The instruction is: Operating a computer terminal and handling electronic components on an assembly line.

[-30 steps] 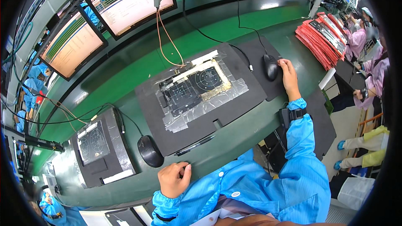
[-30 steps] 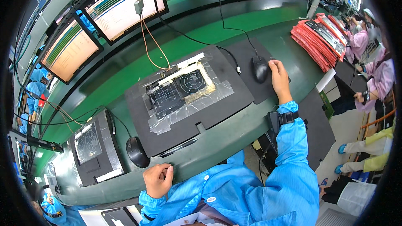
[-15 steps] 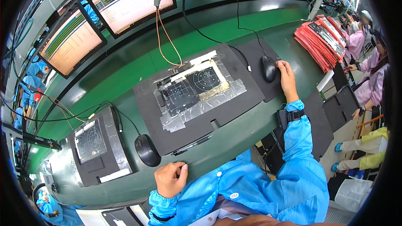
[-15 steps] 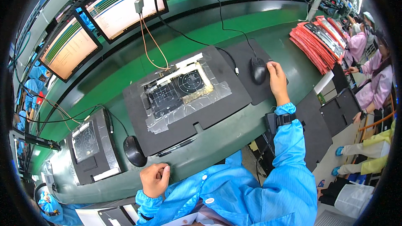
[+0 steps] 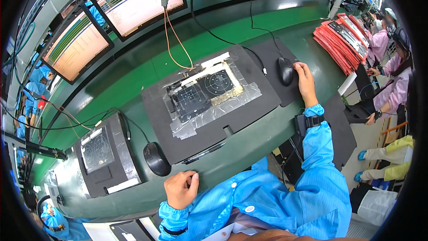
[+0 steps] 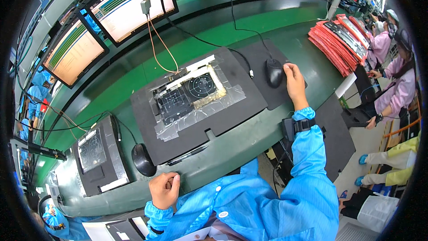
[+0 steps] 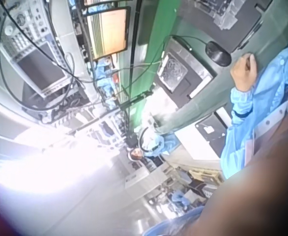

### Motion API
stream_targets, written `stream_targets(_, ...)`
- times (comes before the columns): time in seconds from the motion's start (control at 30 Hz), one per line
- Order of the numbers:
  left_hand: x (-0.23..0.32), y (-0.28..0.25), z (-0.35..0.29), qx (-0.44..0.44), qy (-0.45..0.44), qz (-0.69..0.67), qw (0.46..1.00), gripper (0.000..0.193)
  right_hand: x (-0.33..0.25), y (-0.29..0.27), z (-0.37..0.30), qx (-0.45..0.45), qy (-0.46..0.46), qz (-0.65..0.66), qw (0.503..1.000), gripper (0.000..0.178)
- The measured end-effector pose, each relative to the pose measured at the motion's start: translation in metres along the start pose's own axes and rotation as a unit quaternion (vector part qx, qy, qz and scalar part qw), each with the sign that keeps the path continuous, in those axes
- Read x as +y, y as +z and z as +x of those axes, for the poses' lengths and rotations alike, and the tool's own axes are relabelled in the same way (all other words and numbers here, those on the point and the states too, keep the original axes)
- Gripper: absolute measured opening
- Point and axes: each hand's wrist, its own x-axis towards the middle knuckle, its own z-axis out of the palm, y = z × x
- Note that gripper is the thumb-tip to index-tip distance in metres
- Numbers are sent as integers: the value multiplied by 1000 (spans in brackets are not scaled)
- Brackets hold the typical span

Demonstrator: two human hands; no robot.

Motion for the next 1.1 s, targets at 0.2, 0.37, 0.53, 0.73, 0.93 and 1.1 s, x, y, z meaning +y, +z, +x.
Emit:
stream_targets(0.2,3,-1,1,-3,-1,4,1000,7,-14,1,-4,8,8,-13,1000,38)
stream_targets(0.37,2,1,-2,1,-18,-2,1000,7,-12,1,-4,4,7,0,1000,37)
stream_targets(0.53,1,2,-2,3,-22,-4,1000,7,-15,1,-5,8,9,5,1000,35)
stream_targets(0.73,2,2,-2,5,-33,6,999,6,-14,1,-6,12,6,-1,1000,34)
stream_targets(0.93,2,3,-3,11,-35,0,999,6,-19,2,-7,12,5,-2,1000,34)
stream_targets(1.1,1,2,-3,11,-36,-2,999,6,-5,2,-3,7,3,27,1000,33)
